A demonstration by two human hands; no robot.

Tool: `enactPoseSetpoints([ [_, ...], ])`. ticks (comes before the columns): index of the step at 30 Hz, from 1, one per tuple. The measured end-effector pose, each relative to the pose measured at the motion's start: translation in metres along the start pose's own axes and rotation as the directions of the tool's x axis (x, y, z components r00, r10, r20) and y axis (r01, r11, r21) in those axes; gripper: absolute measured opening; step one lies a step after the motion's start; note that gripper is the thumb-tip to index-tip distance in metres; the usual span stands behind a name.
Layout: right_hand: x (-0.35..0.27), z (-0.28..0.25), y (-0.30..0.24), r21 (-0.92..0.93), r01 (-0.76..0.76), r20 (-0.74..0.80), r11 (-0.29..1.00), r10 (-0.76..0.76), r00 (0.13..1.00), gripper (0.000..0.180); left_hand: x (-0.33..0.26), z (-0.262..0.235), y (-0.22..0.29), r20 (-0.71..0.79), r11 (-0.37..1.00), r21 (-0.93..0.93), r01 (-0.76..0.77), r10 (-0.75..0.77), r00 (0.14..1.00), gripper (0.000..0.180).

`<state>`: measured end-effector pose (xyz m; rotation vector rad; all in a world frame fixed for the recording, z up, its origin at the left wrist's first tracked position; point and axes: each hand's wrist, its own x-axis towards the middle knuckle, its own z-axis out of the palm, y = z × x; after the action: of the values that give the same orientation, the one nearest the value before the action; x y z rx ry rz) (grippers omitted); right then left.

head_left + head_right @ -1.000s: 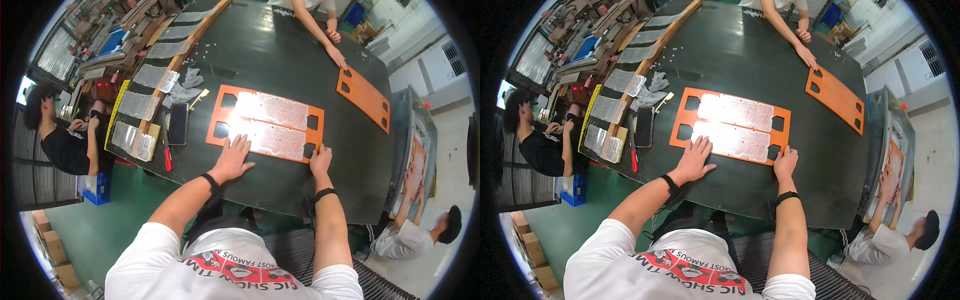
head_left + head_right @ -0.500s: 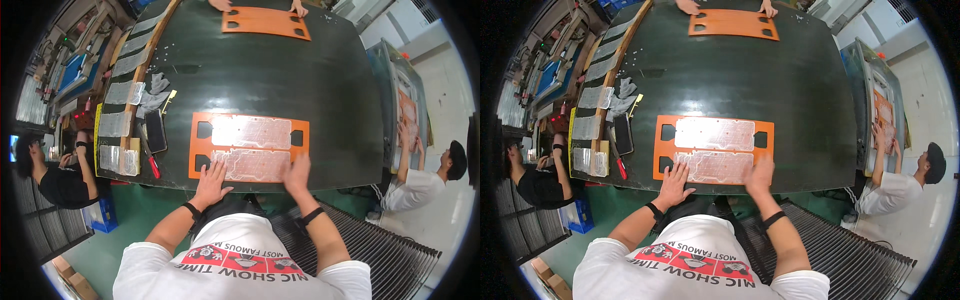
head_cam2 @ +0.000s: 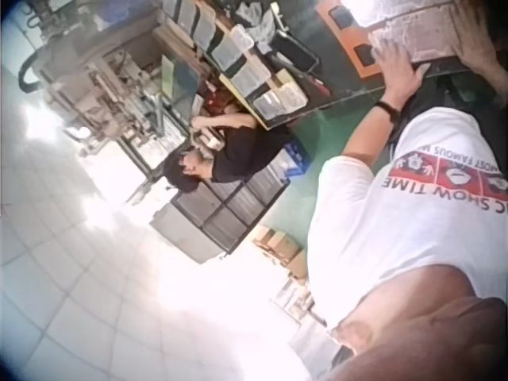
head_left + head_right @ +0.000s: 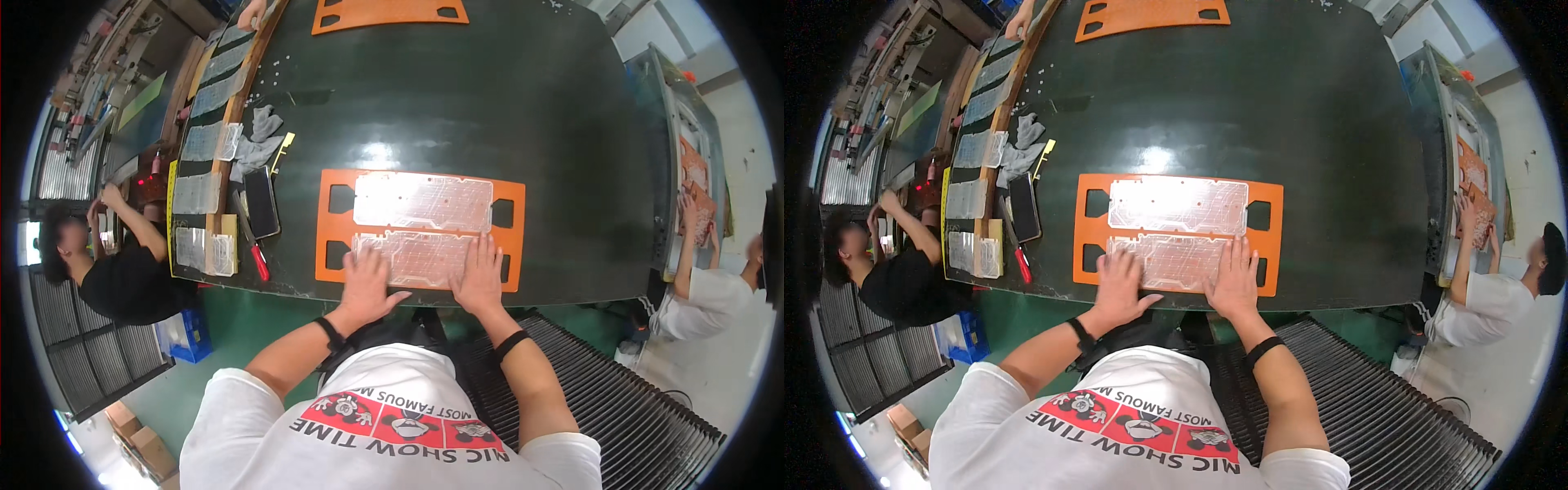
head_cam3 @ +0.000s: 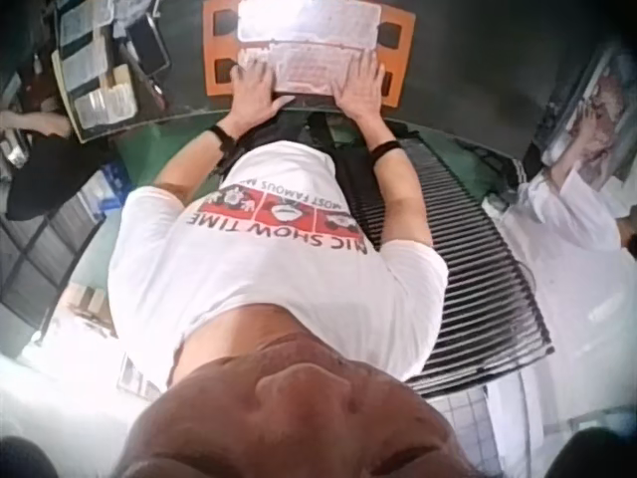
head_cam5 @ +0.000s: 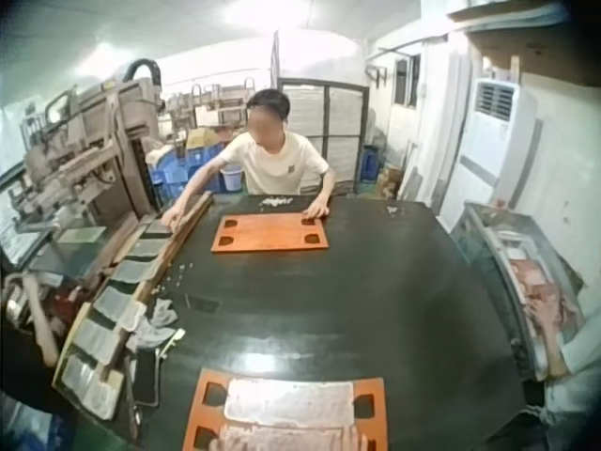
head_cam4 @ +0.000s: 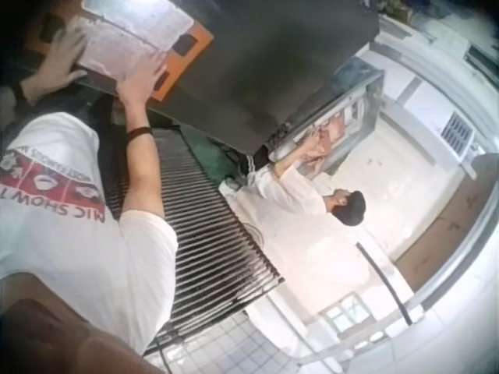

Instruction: Manually assemble and rack printed sheets onto a drying rack in a lighting factory setting.

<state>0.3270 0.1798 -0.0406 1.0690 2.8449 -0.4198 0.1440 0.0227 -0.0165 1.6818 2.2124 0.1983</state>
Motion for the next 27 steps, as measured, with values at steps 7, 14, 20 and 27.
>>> enactPoseSetpoints([
  [7, 0.004, 0.009, -0.001, -0.029, 0.008, 0.003, 1.000, -0.008, 1.000, 0.078, 0.075, 0.043, 0.057, -0.148, 0.941, -0.055, -0.335, 0.324, 0.934, 0.081],
  [14, 0.008, -0.002, -0.001, -0.067, -0.027, 0.045, 0.997, 0.030, 0.999, 0.082, 0.045, 0.014, -0.008, -0.064, 0.985, -0.069, -0.158, 0.153, 0.986, 0.084],
  [20, 0.006, -0.017, 0.001, 0.072, 0.035, -0.030, 0.997, -0.033, 0.999, 0.076, -0.004, 0.001, -0.063, -0.078, 0.999, 0.040, 0.013, -0.009, 0.997, 0.086],
  [27, 0.057, 0.000, -0.011, 0.174, 0.133, -0.350, 0.976, -0.065, 0.935, 0.059, 0.047, -0.013, -0.060, -0.077, 1.000, 0.020, -0.010, 0.011, 0.997, 0.089],
])
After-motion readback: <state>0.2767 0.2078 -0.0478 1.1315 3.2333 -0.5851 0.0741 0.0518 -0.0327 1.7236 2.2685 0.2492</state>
